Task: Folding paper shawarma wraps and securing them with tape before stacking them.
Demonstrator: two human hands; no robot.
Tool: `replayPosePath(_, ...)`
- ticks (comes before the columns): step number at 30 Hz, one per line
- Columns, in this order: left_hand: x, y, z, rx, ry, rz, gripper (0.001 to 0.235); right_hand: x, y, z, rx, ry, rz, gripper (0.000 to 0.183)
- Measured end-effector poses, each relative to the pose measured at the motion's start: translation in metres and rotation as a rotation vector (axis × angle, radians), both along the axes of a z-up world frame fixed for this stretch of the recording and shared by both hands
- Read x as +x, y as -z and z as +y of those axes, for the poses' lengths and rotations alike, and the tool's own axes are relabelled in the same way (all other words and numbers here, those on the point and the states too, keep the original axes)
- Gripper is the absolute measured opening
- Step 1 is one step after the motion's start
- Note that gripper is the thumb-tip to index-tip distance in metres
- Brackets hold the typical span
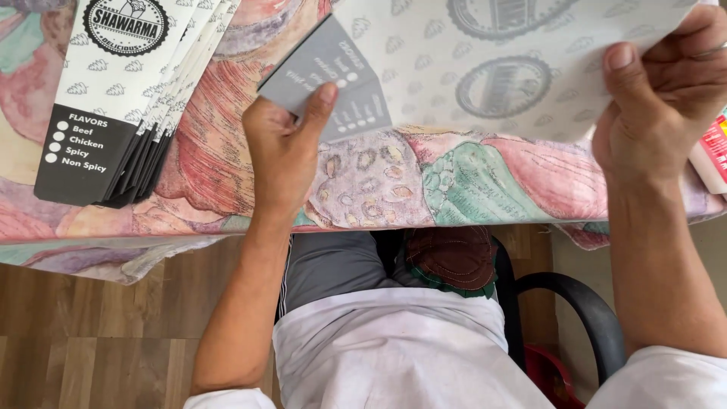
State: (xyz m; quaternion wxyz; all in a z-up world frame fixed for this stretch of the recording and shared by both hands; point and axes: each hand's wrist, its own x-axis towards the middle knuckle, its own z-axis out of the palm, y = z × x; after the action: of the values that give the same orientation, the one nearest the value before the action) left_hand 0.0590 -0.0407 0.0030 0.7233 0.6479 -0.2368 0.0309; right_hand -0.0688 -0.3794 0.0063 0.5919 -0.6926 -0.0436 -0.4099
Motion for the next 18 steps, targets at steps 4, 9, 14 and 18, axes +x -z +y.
replayPosePath(4,-0.009,0.017,-0.006,-0.065,-0.124,-0.041,0.025,0.014,0.001,0.021,-0.028,-0.152,-0.020,0.023)
replayPosePath(9,-0.014,0.037,-0.011,-0.082,-0.145,-0.026,0.028,0.026,0.014,0.026,-0.034,-0.112,0.006,0.028)
replayPosePath(14,-0.013,0.038,-0.012,-0.010,-0.165,-0.036,0.029,0.024,0.008,0.024,-0.067,-0.083,0.055,0.026)
replayPosePath(18,-0.009,0.051,-0.012,0.180,-0.212,0.070,0.040,0.026,0.005,0.030,-0.153,-0.134,0.114,0.035)
